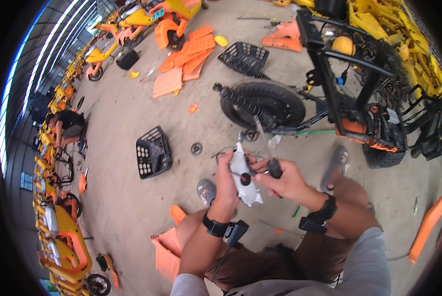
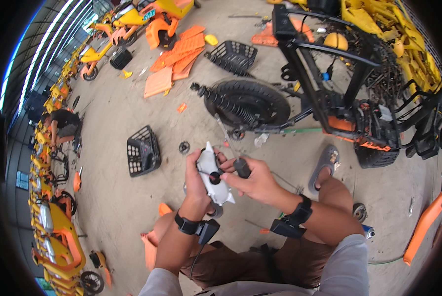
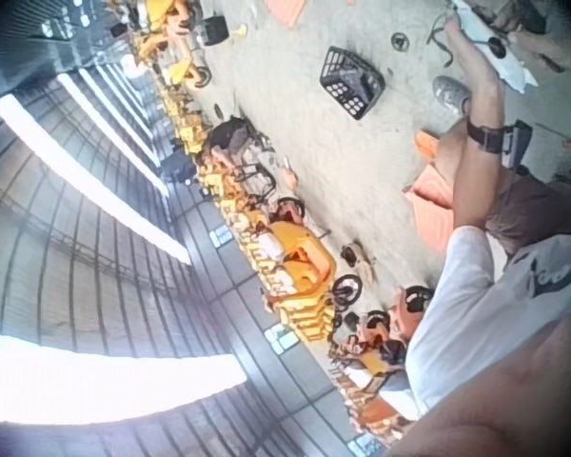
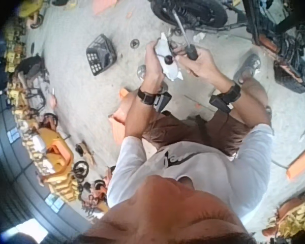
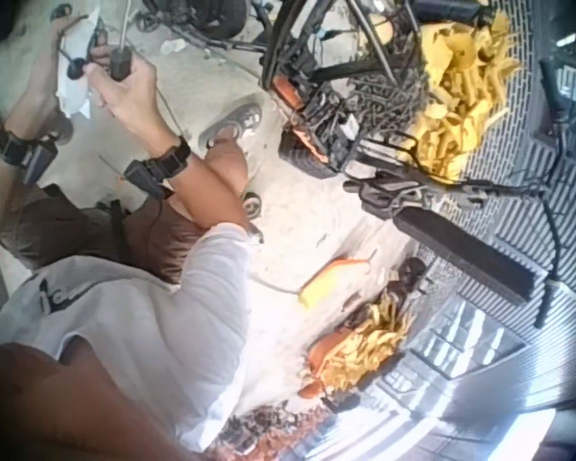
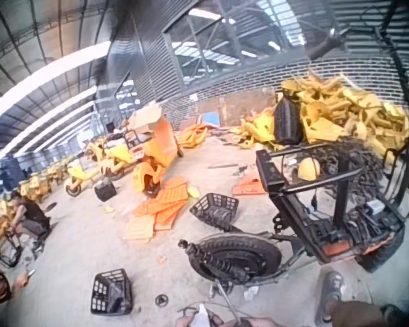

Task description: The person holds a plastic motorcycle component and uses a screwdriver to tighten or loosen screws on an internal metal bracket.

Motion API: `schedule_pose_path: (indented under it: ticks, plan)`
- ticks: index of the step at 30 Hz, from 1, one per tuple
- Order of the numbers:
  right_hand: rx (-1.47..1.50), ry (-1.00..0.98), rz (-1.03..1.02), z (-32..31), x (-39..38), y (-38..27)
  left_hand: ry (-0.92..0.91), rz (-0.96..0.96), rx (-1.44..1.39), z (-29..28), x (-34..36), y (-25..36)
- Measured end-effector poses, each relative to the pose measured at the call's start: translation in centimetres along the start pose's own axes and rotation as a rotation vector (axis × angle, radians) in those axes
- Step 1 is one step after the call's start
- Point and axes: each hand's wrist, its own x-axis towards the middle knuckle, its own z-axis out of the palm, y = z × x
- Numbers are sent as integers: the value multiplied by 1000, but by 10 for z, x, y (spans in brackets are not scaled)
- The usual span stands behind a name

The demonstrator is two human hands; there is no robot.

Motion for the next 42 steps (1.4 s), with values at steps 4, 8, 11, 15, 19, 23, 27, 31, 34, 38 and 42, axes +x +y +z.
schedule_pose_path:
  ticks: [4, 8, 11, 15, 19, 23, 27, 31, 34, 38, 42]
  plan:
    - [-86, -37, -10, -6, 7, 2, -39, 33, -110, 2, 1, 6]
    - [-114, -61, 18, -7, 6, -1, 52, 20, -139, 12, -4, 7]
    - [-123, -93, 62, -10, 5, -6, -36, 17, -70, 2, -2, 3]
    - [-123, -164, 81, -12, 6, -8, -10, 67, -71, 9, -7, 4]
    - [-123, -166, 115, -6, 7, -10, 49, 179, -34, 10, -4, -1]
    - [-148, -176, 139, -11, 9, -14, -1, 202, 41, 4, 0, -2]
    - [-124, -165, 111, -15, 10, 3, -22, 153, -59, 2, 2, -3]
    - [-116, -144, 109, -17, 13, 12, 35, 178, -3, 2, 5, -4]
    - [-81, -127, 97, -18, 13, 7, 65, 166, -3, -4, 9, -3]
    - [-23, -14, 66, -21, 17, 7, 46, 166, 84, -6, 7, -2]
    - [46, 63, 68, -27, 18, 1, 19, 145, 65, -6, 10, -4]
